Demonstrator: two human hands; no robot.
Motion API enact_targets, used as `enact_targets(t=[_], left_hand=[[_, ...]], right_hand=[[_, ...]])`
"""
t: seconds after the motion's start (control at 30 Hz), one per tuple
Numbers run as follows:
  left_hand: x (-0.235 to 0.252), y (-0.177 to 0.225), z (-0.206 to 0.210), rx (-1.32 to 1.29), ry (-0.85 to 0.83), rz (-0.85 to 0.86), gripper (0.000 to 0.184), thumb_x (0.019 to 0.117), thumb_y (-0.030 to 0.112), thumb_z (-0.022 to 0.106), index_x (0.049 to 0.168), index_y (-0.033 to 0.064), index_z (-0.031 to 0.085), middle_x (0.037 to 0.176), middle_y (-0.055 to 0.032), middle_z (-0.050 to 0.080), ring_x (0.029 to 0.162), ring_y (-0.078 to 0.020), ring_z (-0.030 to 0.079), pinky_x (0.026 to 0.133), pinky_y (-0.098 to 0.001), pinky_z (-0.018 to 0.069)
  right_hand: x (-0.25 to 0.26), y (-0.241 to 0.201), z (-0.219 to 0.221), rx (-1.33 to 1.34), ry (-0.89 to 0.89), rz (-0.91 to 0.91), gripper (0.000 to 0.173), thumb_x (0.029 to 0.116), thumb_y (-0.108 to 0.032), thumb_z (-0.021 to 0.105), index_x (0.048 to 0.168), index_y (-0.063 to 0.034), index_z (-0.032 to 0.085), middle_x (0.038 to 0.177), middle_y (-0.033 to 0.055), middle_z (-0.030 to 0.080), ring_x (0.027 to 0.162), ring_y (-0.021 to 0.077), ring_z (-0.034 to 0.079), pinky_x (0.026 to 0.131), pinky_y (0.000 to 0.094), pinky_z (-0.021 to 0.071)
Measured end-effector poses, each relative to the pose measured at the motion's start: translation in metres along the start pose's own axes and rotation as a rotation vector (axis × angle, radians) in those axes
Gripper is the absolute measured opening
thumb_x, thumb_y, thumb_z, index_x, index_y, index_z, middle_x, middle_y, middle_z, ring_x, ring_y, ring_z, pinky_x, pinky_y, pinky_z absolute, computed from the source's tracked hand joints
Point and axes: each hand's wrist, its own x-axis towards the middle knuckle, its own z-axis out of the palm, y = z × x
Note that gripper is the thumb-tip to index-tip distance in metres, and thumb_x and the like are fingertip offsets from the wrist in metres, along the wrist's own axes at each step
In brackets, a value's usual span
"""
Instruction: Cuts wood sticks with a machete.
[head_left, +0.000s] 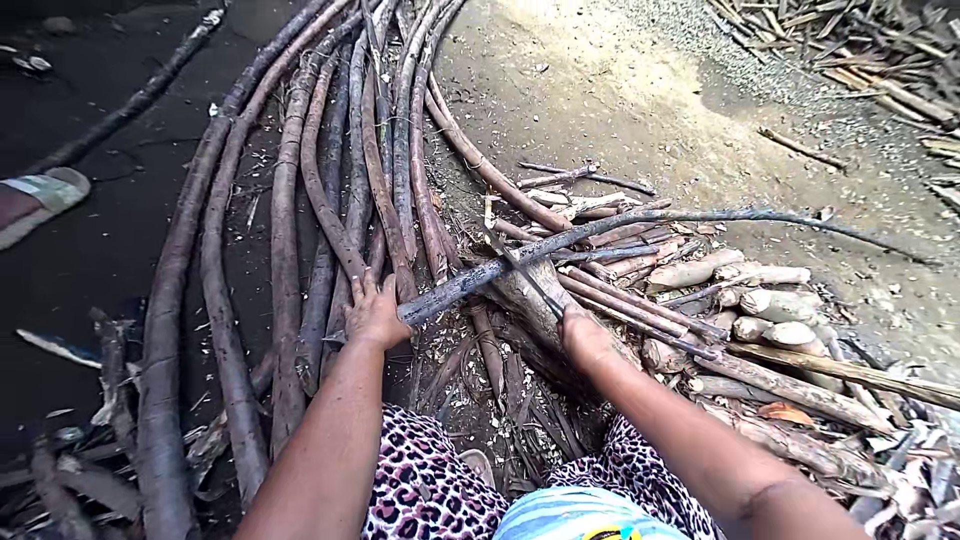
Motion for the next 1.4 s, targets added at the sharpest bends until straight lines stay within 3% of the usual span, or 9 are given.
enact_targets(t=[0.13,0.27,0.47,0.6,0.83,0.93,1.03,1.17,1.4], left_hand=[[-0.002,0.002,-0.004,0.009,0.035,0.011,0.092,0.0666,0.031,0.099,0.141,0.0005,0.055,0.151,-0.0326,0.042,0.138,-0.0521,0.044,0.108,-0.0670,0.0430],[-0.018,0.008,-0.023,0.089,0.108,0.074,0.058,0.0826,0.035,0.089,0.128,0.0049,0.068,0.130,-0.0228,0.066,0.124,-0.0442,0.060,0.109,-0.0633,0.0402],[-0.010,0.014,-0.030,0.220,-0.048,0.022,0.065,0.0909,0.049,0.078,0.138,0.0069,0.061,0.127,-0.0257,0.068,0.122,-0.0454,0.063,0.106,-0.0661,0.0428],[0.007,0.007,-0.012,0.210,-0.036,-0.032,0.074,0.0844,0.052,0.083,0.139,0.0077,0.061,0.136,-0.0273,0.062,0.128,-0.0461,0.058,0.109,-0.0653,0.0412],[0.020,-0.004,-0.001,0.226,0.080,0.049,0.091,0.0769,0.067,0.082,0.152,0.0260,0.053,0.170,-0.0210,0.024,0.160,-0.0444,0.004,0.120,-0.0757,-0.0040],[0.022,-0.005,-0.004,0.221,0.057,0.042,0.087,0.0766,0.066,0.082,0.148,0.0239,0.058,0.168,-0.0217,0.028,0.160,-0.0449,0.005,0.121,-0.0755,-0.0037],[0.021,-0.006,-0.002,0.198,0.062,0.056,0.086,0.0738,0.063,0.086,0.145,0.0241,0.061,0.169,-0.0214,0.027,0.159,-0.0456,0.005,0.120,-0.0760,-0.0033],[0.021,0.000,-0.001,0.170,0.068,0.132,0.074,0.0784,0.056,0.087,0.138,0.0189,0.066,0.164,-0.0198,0.038,0.158,-0.0452,0.014,0.121,-0.0759,-0.0015],[0.023,-0.002,-0.003,0.143,0.042,0.152,0.065,0.0795,0.053,0.087,0.129,0.0145,0.071,0.145,-0.0181,0.059,0.143,-0.0401,0.044,0.123,-0.0634,0.0195]], right_hand=[[0.007,-0.013,0.035,0.365,-0.091,-0.003,0.047,0.1104,-0.025,0.042,0.150,-0.0016,0.038,0.130,0.0243,0.063,0.119,0.0366,0.066,0.101,0.0543,0.0516],[-0.001,0.005,0.028,1.057,-0.053,-0.037,0.035,0.1120,-0.029,0.044,0.127,-0.0002,0.054,0.075,0.0075,0.055,0.051,0.0162,0.054,0.051,0.0327,0.0519],[-0.047,0.030,-0.047,1.031,0.228,-0.348,0.029,0.1102,-0.021,0.047,0.119,0.0025,0.061,0.067,0.0033,0.057,0.050,0.0102,0.055,0.052,0.0282,0.0525],[-0.082,0.015,-0.119,1.051,0.763,-0.852,0.021,0.1074,-0.016,0.048,0.114,0.0013,0.059,0.071,-0.0035,0.060,0.054,0.0038,0.057,0.051,0.0245,0.0532],[-0.081,-0.027,-0.230,1.175,1.534,-1.231,0.014,0.1043,-0.009,0.039,0.091,-0.0063,0.042,0.059,-0.0009,0.051,0.047,0.0166,0.059,0.047,0.0406,0.0594],[-0.038,-0.018,-0.110,0.954,1.263,-0.749,0.023,0.1071,-0.016,0.039,0.104,0.0049,0.048,0.061,0.0043,0.052,0.050,0.0158,0.057,0.051,0.0371,0.0554],[0.002,0.005,0.048,0.562,0.295,-0.165,0.044,0.1099,-0.028,0.042,0.137,0.0058,0.049,0.105,0.0245,0.069,0.098,0.0362,0.071,0.091,0.0526,0.0553],[0.017,0.011,0.053,0.501,-0.120,0.021,0.044,0.1108,-0.030,0.042,0.139,0.0032,0.050,0.123,0.0257,0.066,0.117,0.0368,0.065,0.102,0.0537,0.0494],[-0.005,0.037,0.038,1.426,-0.227,0.031,0.033,0.1137,-0.032,0.038,0.106,-0.0034,0.053,0.058,-0.0007,0.045,0.039,0.0105,0.044,0.038,0.0265,0.0451]])
